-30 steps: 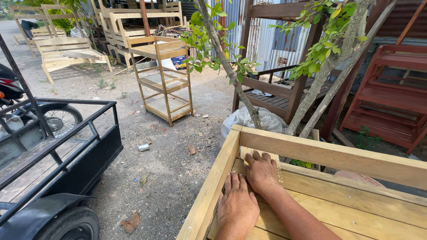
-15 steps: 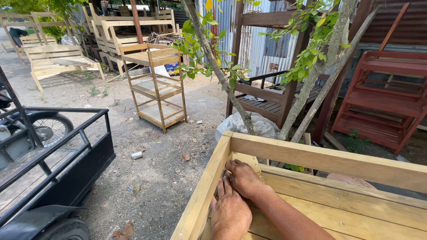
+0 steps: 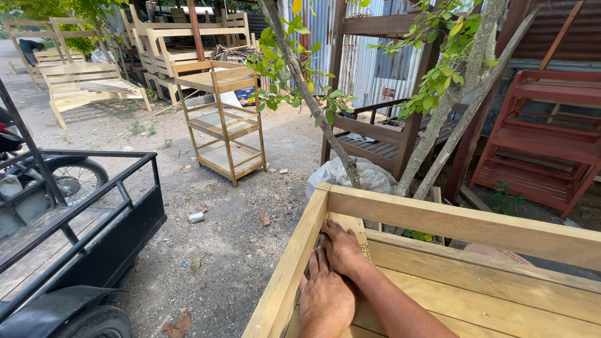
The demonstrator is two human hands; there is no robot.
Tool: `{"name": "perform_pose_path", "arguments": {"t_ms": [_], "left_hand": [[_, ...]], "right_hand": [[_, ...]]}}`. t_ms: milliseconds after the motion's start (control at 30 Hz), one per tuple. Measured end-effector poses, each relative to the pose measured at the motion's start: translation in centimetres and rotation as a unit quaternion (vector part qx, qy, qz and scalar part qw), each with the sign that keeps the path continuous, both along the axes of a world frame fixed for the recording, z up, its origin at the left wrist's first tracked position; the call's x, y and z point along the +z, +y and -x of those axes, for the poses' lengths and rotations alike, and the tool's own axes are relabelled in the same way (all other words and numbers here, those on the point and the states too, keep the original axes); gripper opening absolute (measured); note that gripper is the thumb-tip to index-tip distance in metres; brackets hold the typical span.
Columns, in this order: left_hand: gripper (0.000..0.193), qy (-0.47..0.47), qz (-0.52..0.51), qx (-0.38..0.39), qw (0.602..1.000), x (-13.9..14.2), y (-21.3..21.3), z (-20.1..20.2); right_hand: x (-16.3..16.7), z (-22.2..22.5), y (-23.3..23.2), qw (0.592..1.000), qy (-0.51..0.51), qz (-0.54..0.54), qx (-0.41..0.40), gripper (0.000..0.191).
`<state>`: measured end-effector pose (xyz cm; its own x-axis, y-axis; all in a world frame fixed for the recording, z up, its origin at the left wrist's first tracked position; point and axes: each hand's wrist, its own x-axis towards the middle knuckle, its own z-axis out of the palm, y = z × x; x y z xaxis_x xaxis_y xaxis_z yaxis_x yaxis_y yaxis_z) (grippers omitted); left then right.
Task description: The person sands a large wooden cart-like frame outdoors using sheets of sandpaper. They rub the sandpaper along the top rails and edges of the frame, working around the perimeter and then sanding the interior slatted floor panels section by section.
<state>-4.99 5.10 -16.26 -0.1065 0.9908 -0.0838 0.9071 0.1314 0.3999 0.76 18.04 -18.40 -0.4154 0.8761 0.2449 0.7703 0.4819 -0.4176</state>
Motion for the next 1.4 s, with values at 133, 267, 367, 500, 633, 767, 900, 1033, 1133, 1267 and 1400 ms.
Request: {"name": "perform_pose_path", "arguments": {"t_ms": [133, 267, 367, 500, 633, 767, 900, 1033, 1133, 1267, 1400], "left_hand": [[0.078, -0.005, -0.072, 0.002, 0.997, -0.5, 0.3, 0.0], [0.072, 0.023, -0.016, -0.009, 1.000, -0.5, 0.4, 0.0], [0.066, 0.011, -0.018, -0.013, 1.000, -0.3, 0.2, 0.2], [0.060, -0.059, -0.041, 0.023, 0.997, -0.5, 0.0, 0.4], [0.059, -0.049, -0.101, 0.060, 0.992, -1.2, 0.2, 0.3], [0.057, -0.088, -0.087, 0.098, 0.987, -1.9, 0.7, 0.3], [0.058, -0.097, -0.103, 0.108, 0.984, -2.4, 0.9, 0.4], [0.059, -0.077, -0.132, 0.091, 0.984, -2.7, 0.9, 0.6], [0.061, -0.066, -0.131, 0.100, 0.984, -2.6, 0.8, 0.5], [0.064, -0.054, -0.084, 0.102, 0.990, -2.2, 0.8, 0.1], [0.057, -0.065, -0.080, 0.104, 0.989, -2.0, 0.7, 0.1]], "right_hand": [[-0.3, -1.8, -0.5, 0.996, 0.013, 0.080, 0.043, 0.046], [0.2, -3.0, -2.0, 0.991, -0.013, 0.047, 0.124, 0.046], [1.2, -4.1, -2.5, 0.987, -0.020, 0.001, 0.161, 0.043], [1.9, -7.3, -2.7, 0.989, -0.078, 0.010, 0.127, 0.040], [0.6, -9.1, -3.3, 0.997, -0.069, 0.000, 0.045, 0.038], [-1.0, -6.4, -3.2, 0.992, -0.037, -0.105, 0.064, 0.055], [-1.0, -2.8, -1.8, 0.994, -0.095, -0.004, 0.054, 0.057], [-0.3, -4.3, -1.5, 0.997, -0.064, -0.001, 0.049, 0.046], [0.0, -8.6, -2.9, 0.997, -0.062, -0.008, 0.052, 0.046], [0.1, -12.6, -4.7, 0.995, -0.065, -0.015, 0.076, 0.046], [-0.3, -8.9, -4.1, 0.988, -0.034, -0.037, 0.148, 0.040]]}}
